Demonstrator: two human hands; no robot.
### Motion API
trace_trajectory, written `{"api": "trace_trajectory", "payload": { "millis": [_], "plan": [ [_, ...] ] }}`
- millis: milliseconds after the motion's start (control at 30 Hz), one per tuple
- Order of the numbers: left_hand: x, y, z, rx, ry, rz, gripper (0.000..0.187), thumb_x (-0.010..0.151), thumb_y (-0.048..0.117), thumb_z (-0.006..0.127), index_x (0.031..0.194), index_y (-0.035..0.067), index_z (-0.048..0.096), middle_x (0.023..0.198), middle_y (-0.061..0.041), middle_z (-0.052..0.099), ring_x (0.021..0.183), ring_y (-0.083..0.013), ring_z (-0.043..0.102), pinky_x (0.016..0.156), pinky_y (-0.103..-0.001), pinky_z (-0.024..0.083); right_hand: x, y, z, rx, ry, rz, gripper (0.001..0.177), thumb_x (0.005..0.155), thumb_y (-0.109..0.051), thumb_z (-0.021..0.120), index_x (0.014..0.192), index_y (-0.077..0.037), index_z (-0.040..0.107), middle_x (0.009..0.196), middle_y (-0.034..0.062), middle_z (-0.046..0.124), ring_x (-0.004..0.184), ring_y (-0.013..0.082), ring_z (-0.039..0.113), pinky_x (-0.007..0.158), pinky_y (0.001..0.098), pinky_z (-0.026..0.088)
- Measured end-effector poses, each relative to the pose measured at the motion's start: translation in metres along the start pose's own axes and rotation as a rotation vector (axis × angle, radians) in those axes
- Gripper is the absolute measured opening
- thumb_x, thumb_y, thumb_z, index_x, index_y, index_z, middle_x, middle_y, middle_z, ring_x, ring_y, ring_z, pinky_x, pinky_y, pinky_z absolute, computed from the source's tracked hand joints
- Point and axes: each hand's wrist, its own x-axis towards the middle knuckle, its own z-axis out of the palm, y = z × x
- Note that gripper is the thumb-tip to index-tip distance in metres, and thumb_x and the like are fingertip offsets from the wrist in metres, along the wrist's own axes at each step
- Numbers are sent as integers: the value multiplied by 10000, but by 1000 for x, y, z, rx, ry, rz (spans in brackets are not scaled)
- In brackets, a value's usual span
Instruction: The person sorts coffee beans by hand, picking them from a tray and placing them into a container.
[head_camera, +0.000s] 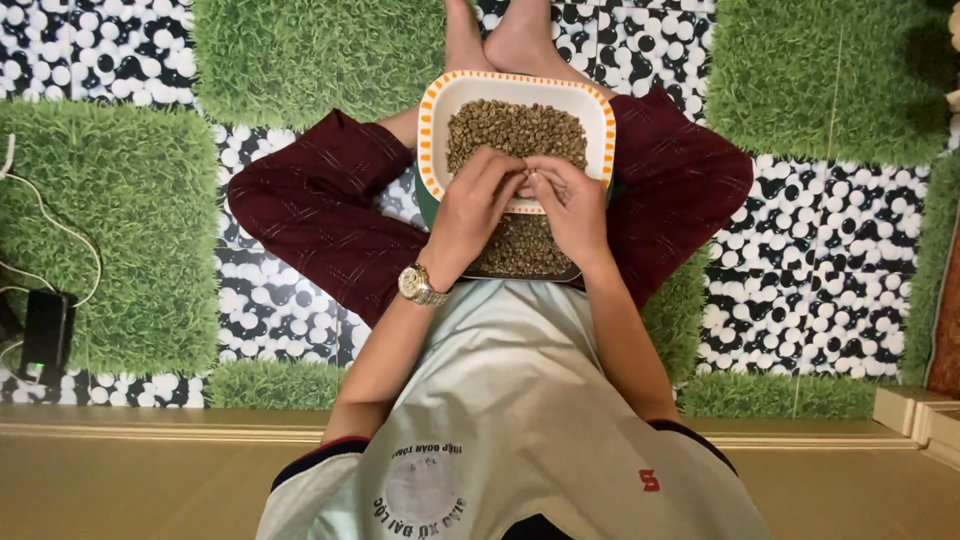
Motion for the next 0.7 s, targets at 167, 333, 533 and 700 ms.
{"api": "trace_trajectory", "payload": {
  "millis": [167, 333, 533, 700],
  "plan": [
    [1, -1, 0, 115, -3, 10, 114, 961, -51, 679, 1041, 29, 669, 923, -80, 611, 909, -291, 697, 814, -369, 598, 6, -6, 4, -48, -19, -7, 255, 1070, 23, 512, 1281, 65, 648, 1124, 258, 744, 968, 323, 750, 832, 484, 619],
    [0, -5, -12, 197, -15, -19, 157, 936, -112, 677, 1034, 11, 678, 925, -78, 632, 899, -271, 703, 800, -352, 597, 16, -8, 1, -173, -31, -77, 278, 1066, 60, 493, 1300, 44, 643, 1174, 259, 735, 1041, 410, 730, 856, 510, 620],
    [-14, -2, -28, 253, -73, -66, 115, 963, -87, 674, 1039, -2, 661, 887, -88, 618, 857, -283, 707, 748, -359, 598, 9, -39, -14, -424, -112, -97, 323, 1034, 111, 549, 1352, 77, 595, 1307, 301, 660, 1199, 495, 631, 992, 628, 539],
    [-58, 18, -35, 130, -294, -197, 77, 1031, 106, 629, 1045, 53, 684, 838, -120, 645, 850, -322, 705, 735, -396, 581, -42, -17, -40, -554, -162, -119, 131, 1034, -129, 724, 1146, -61, 734, 865, 75, 686, 795, 270, 675, 772, 442, 556]
  ]
}}
